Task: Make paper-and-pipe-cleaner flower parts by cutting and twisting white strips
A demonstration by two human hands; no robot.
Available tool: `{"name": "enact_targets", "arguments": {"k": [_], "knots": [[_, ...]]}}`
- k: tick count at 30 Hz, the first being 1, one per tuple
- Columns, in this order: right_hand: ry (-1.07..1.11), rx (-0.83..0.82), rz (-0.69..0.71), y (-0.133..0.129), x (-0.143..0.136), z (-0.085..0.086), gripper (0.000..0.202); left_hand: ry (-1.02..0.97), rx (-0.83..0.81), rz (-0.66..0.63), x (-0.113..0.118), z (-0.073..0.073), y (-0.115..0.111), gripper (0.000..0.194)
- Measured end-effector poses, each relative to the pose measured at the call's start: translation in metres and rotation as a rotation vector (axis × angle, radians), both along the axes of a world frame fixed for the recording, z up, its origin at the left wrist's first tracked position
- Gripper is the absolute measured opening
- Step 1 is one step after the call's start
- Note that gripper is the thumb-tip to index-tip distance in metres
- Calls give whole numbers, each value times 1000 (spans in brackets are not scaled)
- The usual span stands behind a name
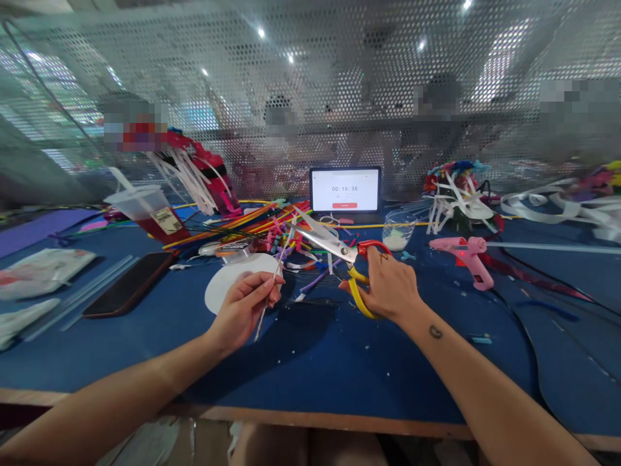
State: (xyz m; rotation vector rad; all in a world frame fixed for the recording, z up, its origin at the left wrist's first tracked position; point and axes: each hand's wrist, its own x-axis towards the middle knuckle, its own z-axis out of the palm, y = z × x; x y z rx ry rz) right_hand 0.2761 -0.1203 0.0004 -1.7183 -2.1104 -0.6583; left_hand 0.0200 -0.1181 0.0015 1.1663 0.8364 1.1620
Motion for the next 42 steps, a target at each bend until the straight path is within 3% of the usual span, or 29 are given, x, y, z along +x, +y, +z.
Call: {"name": "enact_targets", "arguments": {"k": [27, 42], "knots": [[-128, 163, 78, -1, -7, -3, 53, -221, -161, -254, 2, 2, -2, 12], [-222, 228, 27, -4, -6, 5, 66, -180, -123, -214, 2, 0, -3, 14]]}}
